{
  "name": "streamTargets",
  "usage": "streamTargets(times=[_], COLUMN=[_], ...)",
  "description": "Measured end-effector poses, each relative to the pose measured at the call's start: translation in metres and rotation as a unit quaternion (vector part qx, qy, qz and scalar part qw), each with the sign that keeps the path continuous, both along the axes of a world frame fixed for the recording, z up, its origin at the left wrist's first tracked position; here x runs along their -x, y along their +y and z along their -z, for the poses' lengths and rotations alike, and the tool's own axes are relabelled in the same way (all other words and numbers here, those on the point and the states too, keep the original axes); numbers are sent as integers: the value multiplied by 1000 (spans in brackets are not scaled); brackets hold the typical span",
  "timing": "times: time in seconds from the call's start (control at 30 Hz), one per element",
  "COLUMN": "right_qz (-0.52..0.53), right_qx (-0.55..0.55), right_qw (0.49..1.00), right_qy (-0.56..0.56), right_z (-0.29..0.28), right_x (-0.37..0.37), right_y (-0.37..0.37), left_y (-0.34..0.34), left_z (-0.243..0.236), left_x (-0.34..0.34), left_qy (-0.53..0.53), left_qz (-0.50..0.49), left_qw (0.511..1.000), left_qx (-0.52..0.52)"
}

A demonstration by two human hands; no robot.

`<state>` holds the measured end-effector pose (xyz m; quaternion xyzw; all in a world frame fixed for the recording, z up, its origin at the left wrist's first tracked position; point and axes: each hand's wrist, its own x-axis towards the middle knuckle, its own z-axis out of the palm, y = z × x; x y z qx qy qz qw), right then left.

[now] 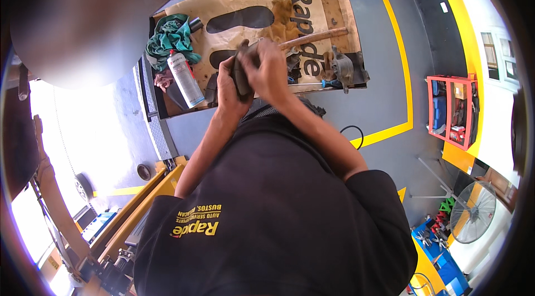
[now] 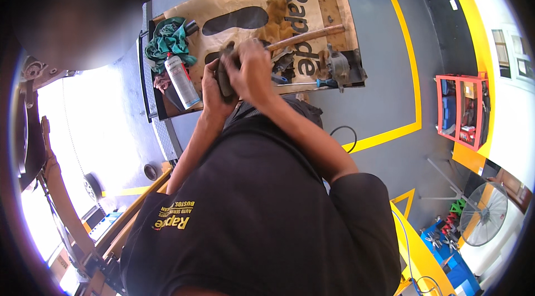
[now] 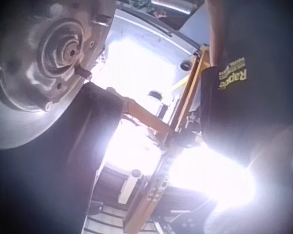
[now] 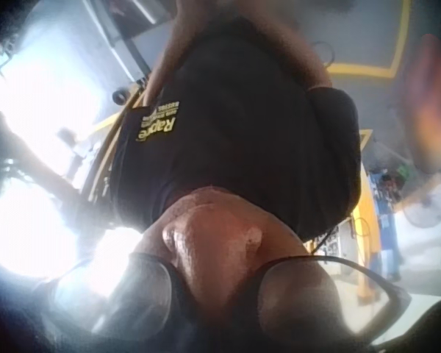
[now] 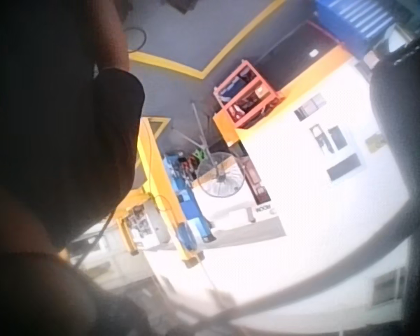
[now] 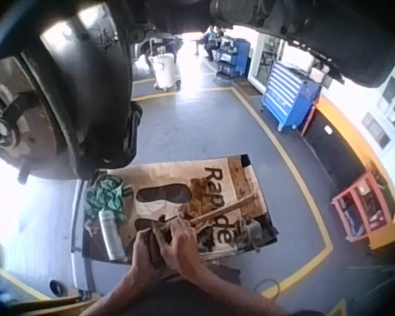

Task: The person applies a substance from a spray can to a brake pad, wipes it with a cloth, and then fits the brake pad onto the brake assembly of a vehicle.

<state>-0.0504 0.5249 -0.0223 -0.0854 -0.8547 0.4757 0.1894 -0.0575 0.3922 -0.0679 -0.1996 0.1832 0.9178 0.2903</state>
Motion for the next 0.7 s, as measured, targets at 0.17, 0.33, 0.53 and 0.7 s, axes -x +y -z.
streamTargets(times=[0.17,0.33,0.53,0.7], right_qz=[-69,-145,-44,-140], right_qx=[22,2,15,-45], right_qw=[997,989,999,986], right_qy=[4,37,22,73], right_z=[14,4,20,13], right_x=[18,-14,17,-8], right_y=[9,2,13,3], left_y=[5,11,-6,0], left_z=[-2,-19,18,11], left_x=[2,-5,-8,-3], left_qy=[7,13,-5,-4], left_qz=[2,-2,29,12], left_qw=[1000,1000,995,998], left_qx=[-11,-17,-99,-54])
